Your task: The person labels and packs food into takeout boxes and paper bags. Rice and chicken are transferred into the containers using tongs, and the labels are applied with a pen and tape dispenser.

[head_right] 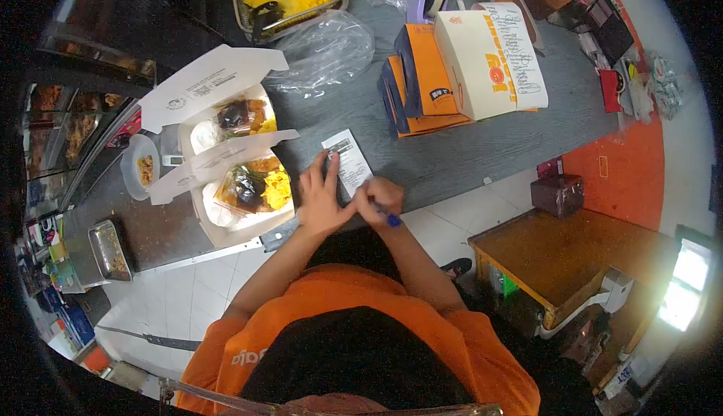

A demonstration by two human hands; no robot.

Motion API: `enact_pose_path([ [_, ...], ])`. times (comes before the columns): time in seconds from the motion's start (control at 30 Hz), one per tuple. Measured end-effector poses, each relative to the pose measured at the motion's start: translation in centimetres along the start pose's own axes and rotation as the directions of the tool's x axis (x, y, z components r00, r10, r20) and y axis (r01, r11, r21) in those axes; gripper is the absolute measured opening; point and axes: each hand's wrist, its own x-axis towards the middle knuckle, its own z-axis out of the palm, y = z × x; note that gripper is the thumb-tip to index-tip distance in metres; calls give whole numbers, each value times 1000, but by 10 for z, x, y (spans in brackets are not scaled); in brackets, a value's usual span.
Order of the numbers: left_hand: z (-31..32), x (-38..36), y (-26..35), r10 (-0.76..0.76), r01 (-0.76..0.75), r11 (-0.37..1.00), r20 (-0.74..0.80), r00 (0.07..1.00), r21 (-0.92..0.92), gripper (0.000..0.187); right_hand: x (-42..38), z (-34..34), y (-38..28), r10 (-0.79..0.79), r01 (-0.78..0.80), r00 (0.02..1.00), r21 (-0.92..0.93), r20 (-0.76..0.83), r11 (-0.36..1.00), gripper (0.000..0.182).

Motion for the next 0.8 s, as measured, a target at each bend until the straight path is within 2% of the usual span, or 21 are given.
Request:
enact_pose_path([
  [0.03, -2, 0, 1, -3, 3, 1000, 18, 1000, -14, 79, -1, -1, 4, -7, 7, 1000, 2, -7, 1000, 25],
  [0.1, -2, -3, 1, -3, 4, 999, 28, 1000, -34, 80, 4, -8, 8, 250, -227, 965, -232, 75, 946, 21],
  [0.13, -3, -3, 1, 10, -10, 998, 7, 1000, -70, 81, 12, -8, 3, 398, -352, 903, -253, 159, 901, 22],
  [0.17, -4, -4, 1, 22, -24, 994, -18, 1000, -105, 83, 20, -5, -1, 383, -336, 910, -255, 159, 907, 22],
  [0.23, -20, -12, 7, 17, -20, 992, -23, 1000, -121, 83, 37, 4, -10, 440, -140, 810, -600, 388, 787, 28],
  [0.27, -28, -19, 10, 69, -73, 963, -25, 997, -260, 79, 47, 5, -17, 556, -165, 693, -650, 459, 742, 43],
  [0.3, -37, -26, 10, 121, -124, 912, -34, 992, -390, 74, 54, 6, -23, 536, -148, 707, -644, 461, 750, 43],
  [0.33, -56, -31, 9, 179, -129, 839, 44, 983, -529, 65, 58, 8, -29, 567, -131, 684, -687, 459, 715, 45],
  [0.37, -78, -37, 4, 179, -139, 843, 26, 984, -520, 65, 61, 13, -35, 598, -114, 660, -726, 455, 678, 49],
  [0.4, -103, -42, -2, 206, -253, 881, -157, 966, -399, 61, 77, 16, -53, 703, -177, 543, -755, 460, 631, 50],
  [0.43, -124, -47, -10, 248, -338, 906, -328, 912, -256, 57, 85, 22, -64, 688, -168, 554, -747, 468, 644, 50],
  [0.47, -140, -48, -21, 101, -181, 978, -530, 842, -100, 53, 89, 28, -75, 378, -7, 791, -609, 482, 793, 50],
  [0.5, -156, -45, -32, -3, 18, 1000, -717, 697, 12, 50, 93, 34, -85, 16, 201, 911, -476, 413, 856, 50],
  [0.53, -184, -37, -40, 2, 70, 996, -753, 658, 64, 47, 102, 40, -99, -68, 198, 908, -281, 413, 939, 48],
  [0.6, -220, -42, -65, 19, 125, 985, -792, 610, 119, 44, 106, 48, -112, -159, 274, 876, -199, 455, 941, 45],
  [0.63, -226, -49, -82, -70, 145, 987, -638, 767, 66, 48, 108, 52, -117, -241, 341, 837, -123, 492, 932, 42],
  [0.67, -230, -56, -95, -151, 177, 984, -448, 881, 17, 52, 103, 53, -113, -160, 263, 828, -121, 538, 957, 36],
  [0.7, -233, -62, -102, -146, 176, 984, -459, 876, 22, 52, 98, 50, -108, -173, 273, 828, -114, 534, 955, 36],
  [0.73, -235, -70, -107, -194, 211, 976, -222, 956, 56, 54, 90, 46, -104, -167, 250, 795, -64, 584, 966, 33],
  [0.77, -233, -78, -111, -243, 239, 966, 29, 970, 96, 55, 81, 45, -101, -161, 222, 756, -16, 634, 975, 29],
  [0.8, -218, -87, -116, -244, 241, 965, 20, 970, 99, 55, 68, 47, -99, -171, 228, 755, -10, 633, 974, 29],
])
